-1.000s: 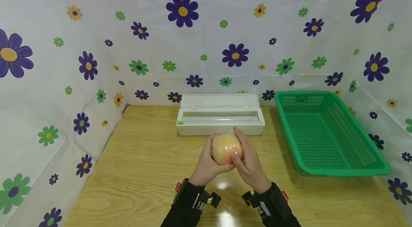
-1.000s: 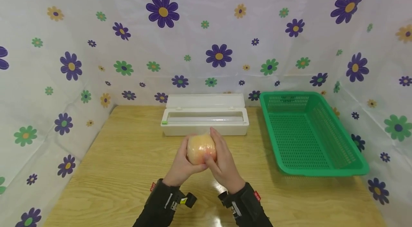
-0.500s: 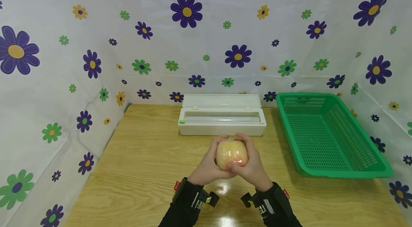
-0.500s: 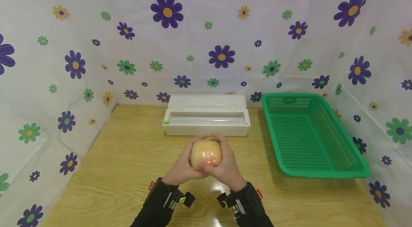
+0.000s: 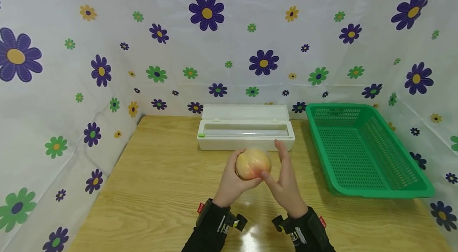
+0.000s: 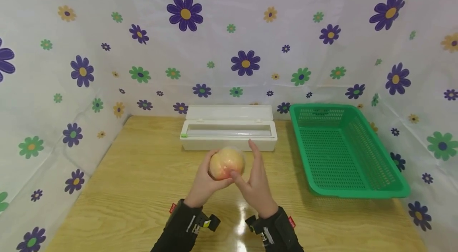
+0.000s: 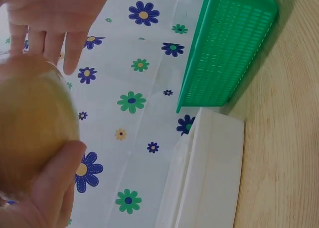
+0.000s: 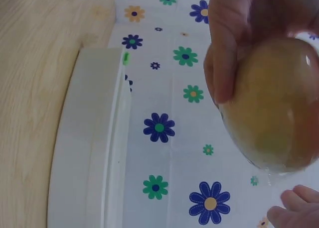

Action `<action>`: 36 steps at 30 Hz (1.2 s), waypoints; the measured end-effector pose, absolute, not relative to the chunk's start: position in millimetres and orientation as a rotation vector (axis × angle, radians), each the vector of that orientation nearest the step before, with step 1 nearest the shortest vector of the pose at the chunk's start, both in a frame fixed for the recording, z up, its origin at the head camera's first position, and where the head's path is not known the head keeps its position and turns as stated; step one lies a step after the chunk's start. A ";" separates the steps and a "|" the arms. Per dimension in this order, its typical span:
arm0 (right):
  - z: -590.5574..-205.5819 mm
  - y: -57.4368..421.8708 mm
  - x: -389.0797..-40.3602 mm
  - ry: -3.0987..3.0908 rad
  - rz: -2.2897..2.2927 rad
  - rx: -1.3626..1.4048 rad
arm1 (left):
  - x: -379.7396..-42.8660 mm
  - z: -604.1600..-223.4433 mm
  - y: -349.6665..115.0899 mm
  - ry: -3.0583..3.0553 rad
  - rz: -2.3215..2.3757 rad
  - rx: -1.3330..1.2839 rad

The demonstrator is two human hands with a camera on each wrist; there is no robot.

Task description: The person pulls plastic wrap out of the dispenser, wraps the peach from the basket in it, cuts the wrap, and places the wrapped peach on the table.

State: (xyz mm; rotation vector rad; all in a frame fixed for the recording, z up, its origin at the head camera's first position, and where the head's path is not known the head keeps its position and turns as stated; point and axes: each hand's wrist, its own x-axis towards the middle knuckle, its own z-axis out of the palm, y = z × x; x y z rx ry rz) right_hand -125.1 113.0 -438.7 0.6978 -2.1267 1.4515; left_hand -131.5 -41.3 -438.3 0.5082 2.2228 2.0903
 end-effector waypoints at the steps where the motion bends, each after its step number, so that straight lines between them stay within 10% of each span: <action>1: -439.7 111.5 -123.7 -2.148 1.464 0.684 | -130.7 -438.4 -40.7 2.213 2.125 0.480; 21: -436.1 118.3 -124.8 -2.324 2.007 0.574 | -127.7 -438.4 -45.2 1.907 2.042 0.779; 36: -459.3 119.1 -135.6 -2.557 1.811 0.299 | -146.7 -460.9 -47.8 1.972 1.972 0.481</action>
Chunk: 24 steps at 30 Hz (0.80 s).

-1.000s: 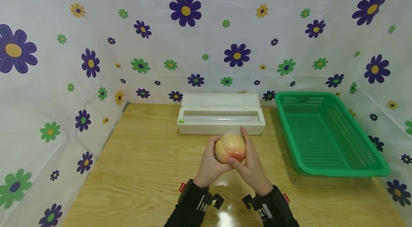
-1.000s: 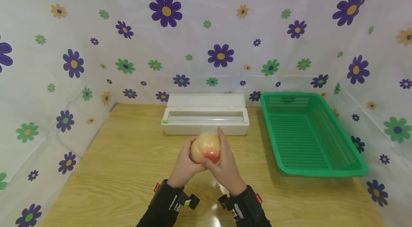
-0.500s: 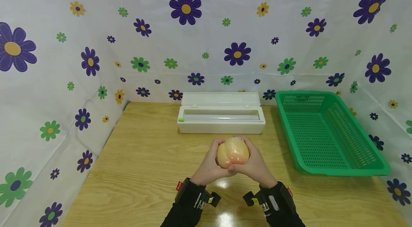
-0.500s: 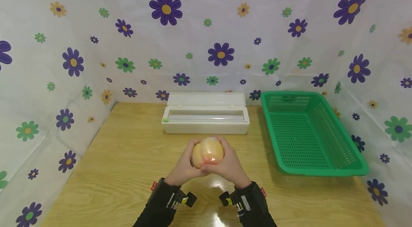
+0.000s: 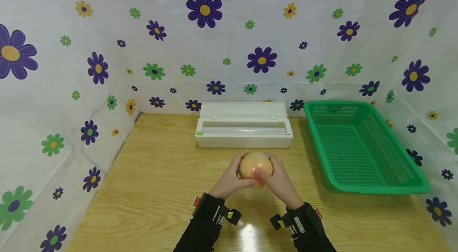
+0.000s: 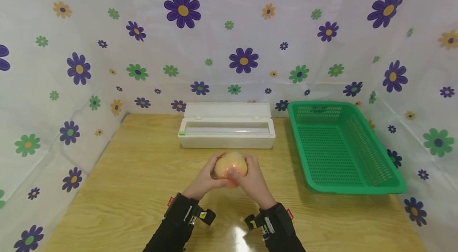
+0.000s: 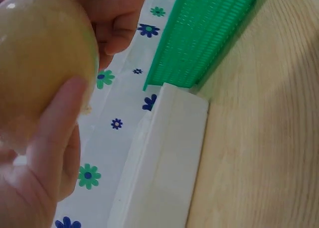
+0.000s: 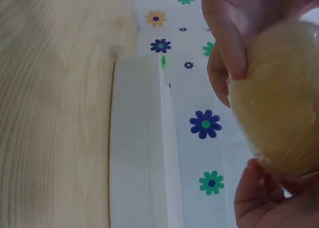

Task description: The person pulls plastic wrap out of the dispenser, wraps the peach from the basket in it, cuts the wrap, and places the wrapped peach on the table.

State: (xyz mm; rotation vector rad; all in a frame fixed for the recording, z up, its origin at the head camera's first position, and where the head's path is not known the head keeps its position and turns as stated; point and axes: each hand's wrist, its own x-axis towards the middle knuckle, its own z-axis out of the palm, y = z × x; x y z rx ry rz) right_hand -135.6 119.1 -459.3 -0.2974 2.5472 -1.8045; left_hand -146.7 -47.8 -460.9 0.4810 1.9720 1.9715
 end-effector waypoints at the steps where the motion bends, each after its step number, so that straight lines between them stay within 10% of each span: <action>1: -461.4 119.5 -136.5 2.551 -1.805 -0.279 | -148.6 -464.4 -48.2 1.951 2.009 0.449; 24: -504.3 130.8 -166.3 2.390 -1.708 -0.015 | -166.0 -520.1 -54.7 1.924 2.132 -0.059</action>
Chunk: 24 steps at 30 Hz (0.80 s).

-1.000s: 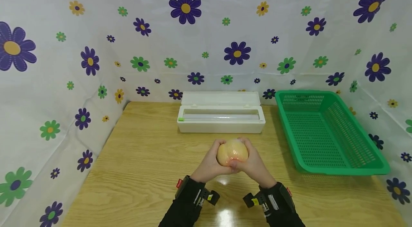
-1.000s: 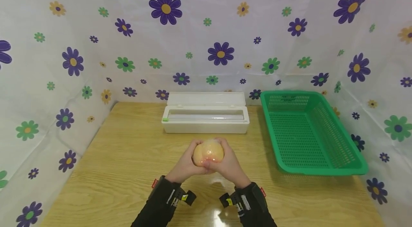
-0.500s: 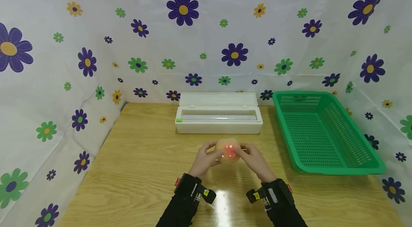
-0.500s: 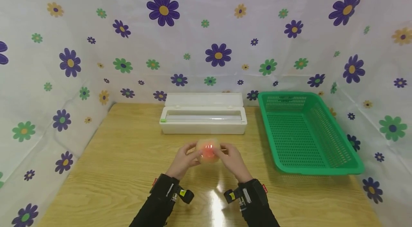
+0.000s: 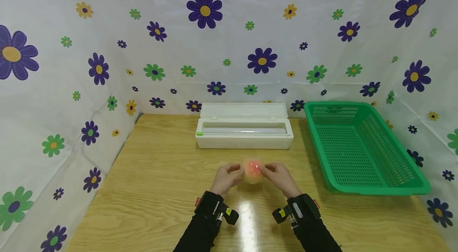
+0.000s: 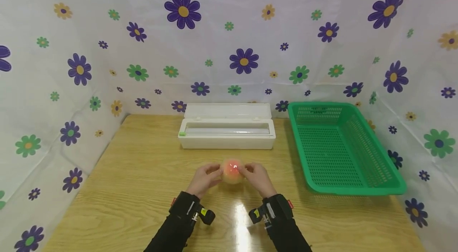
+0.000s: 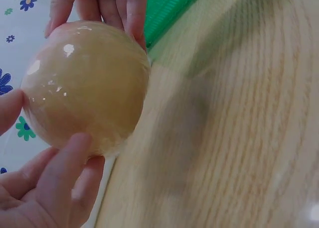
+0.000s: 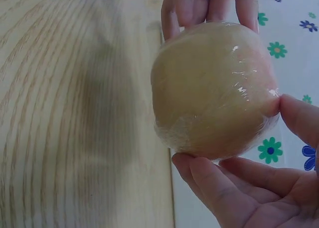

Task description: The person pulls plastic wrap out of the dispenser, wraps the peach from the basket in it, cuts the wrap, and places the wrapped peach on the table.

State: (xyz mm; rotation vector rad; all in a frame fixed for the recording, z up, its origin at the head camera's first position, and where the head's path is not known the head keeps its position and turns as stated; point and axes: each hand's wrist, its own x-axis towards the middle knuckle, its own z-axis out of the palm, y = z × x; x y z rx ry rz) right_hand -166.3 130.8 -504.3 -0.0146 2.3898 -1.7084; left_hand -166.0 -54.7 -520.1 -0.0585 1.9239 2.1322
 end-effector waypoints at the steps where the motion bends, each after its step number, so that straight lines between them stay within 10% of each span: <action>1: -505.7 130.9 -166.9 2.395 -1.689 -0.008 | -165.8 -521.8 -54.9 1.926 2.130 -0.058; 24: -514.5 135.7 -154.8 2.655 -1.370 -0.105 | -156.0 -536.0 -59.5 2.221 1.859 -0.017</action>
